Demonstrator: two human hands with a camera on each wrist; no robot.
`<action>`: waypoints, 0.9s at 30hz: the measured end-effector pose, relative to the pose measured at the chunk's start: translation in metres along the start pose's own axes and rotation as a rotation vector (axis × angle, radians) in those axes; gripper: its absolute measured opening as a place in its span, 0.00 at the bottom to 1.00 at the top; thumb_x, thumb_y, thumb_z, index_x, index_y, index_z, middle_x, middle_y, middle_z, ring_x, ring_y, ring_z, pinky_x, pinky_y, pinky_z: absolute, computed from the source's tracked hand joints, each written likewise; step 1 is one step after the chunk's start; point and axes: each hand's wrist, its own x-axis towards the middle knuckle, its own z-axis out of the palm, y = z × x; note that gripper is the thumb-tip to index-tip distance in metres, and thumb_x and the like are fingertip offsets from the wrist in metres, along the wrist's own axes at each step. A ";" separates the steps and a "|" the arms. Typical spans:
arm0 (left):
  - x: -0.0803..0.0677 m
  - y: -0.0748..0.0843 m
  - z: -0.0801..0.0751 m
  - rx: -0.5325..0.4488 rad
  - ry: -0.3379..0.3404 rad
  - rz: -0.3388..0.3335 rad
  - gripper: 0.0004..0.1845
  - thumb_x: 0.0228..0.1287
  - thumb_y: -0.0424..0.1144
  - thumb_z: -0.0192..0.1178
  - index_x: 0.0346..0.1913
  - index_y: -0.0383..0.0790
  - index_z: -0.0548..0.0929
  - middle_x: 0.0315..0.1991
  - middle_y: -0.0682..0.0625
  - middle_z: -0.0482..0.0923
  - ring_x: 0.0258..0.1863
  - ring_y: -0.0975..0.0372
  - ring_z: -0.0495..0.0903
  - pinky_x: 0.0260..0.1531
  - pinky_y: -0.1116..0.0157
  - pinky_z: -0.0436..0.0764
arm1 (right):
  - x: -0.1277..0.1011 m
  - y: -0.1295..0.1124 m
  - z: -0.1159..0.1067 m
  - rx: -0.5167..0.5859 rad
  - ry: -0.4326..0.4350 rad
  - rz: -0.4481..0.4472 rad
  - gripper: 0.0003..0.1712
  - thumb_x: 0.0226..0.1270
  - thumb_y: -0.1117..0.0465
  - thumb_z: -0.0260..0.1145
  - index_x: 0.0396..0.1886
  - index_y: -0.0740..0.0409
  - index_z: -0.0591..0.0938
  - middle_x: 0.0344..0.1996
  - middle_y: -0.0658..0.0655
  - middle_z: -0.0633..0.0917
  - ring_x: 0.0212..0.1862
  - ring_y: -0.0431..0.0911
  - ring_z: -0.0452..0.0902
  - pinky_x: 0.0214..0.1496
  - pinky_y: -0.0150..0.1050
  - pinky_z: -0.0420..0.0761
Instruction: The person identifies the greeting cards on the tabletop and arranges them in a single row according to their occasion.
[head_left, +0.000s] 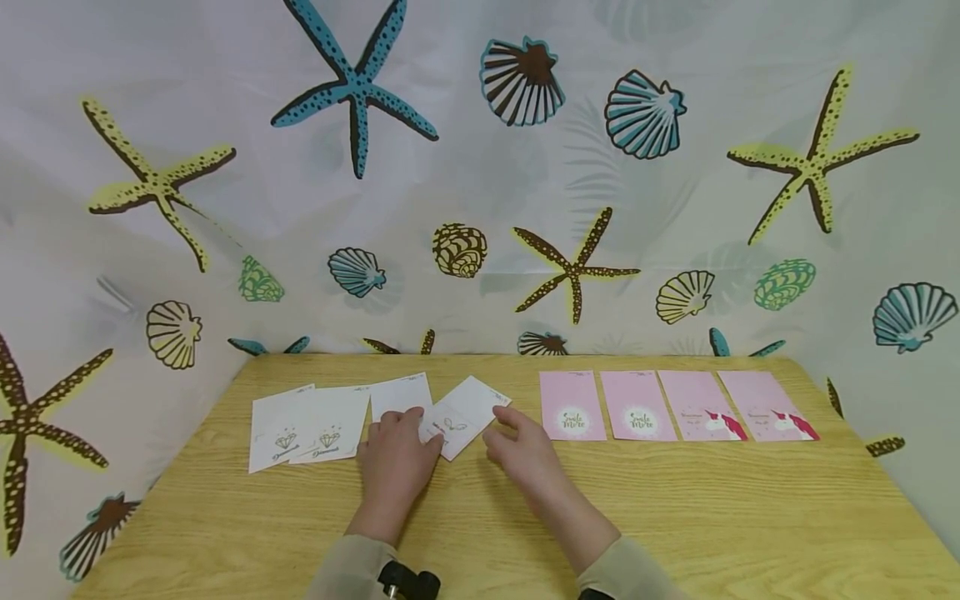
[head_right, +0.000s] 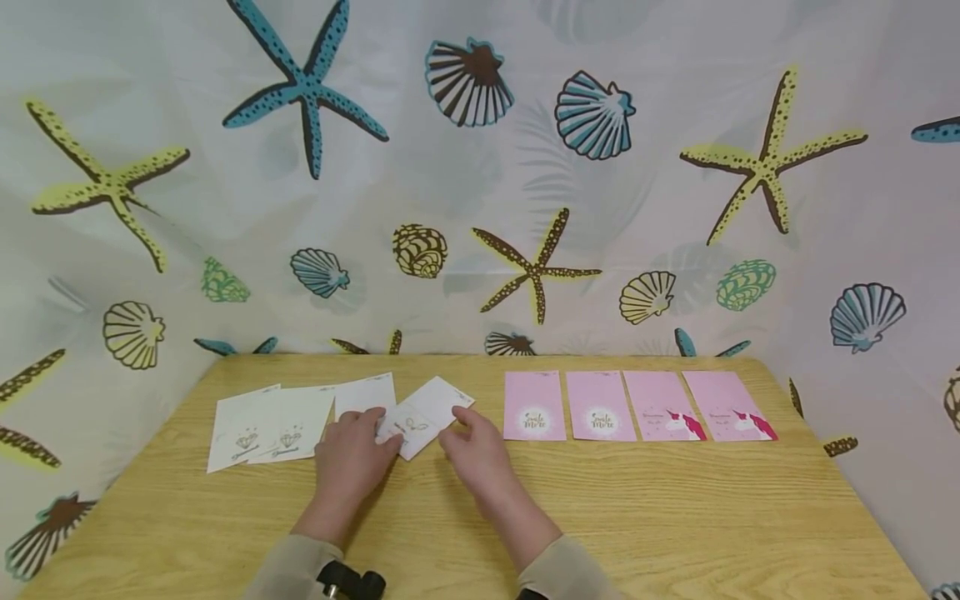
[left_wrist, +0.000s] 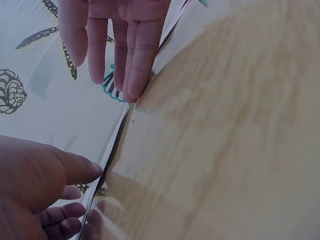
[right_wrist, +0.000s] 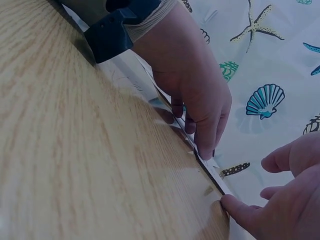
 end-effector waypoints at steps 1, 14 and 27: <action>0.000 0.000 0.000 0.001 -0.001 0.000 0.28 0.74 0.44 0.73 0.70 0.33 0.84 0.64 0.29 0.79 0.63 0.34 0.76 0.58 0.31 0.73 | 0.000 0.000 0.000 0.001 0.000 0.008 0.34 0.82 0.63 0.63 0.81 0.73 0.69 0.80 0.74 0.69 0.67 0.63 0.83 0.67 0.52 0.84; 0.002 0.000 0.000 0.018 -0.007 -0.003 0.30 0.72 0.44 0.74 0.71 0.33 0.83 0.64 0.30 0.81 0.62 0.34 0.77 0.60 0.32 0.71 | -0.002 0.002 0.000 0.027 -0.028 0.022 0.34 0.82 0.63 0.64 0.82 0.71 0.69 0.80 0.73 0.69 0.65 0.65 0.85 0.69 0.53 0.82; 0.003 -0.002 0.002 0.024 -0.002 0.001 0.30 0.71 0.44 0.76 0.69 0.33 0.85 0.62 0.29 0.81 0.61 0.33 0.77 0.58 0.32 0.73 | -0.004 0.003 0.001 0.028 -0.038 0.018 0.34 0.82 0.62 0.63 0.82 0.70 0.70 0.80 0.74 0.68 0.65 0.63 0.84 0.70 0.53 0.81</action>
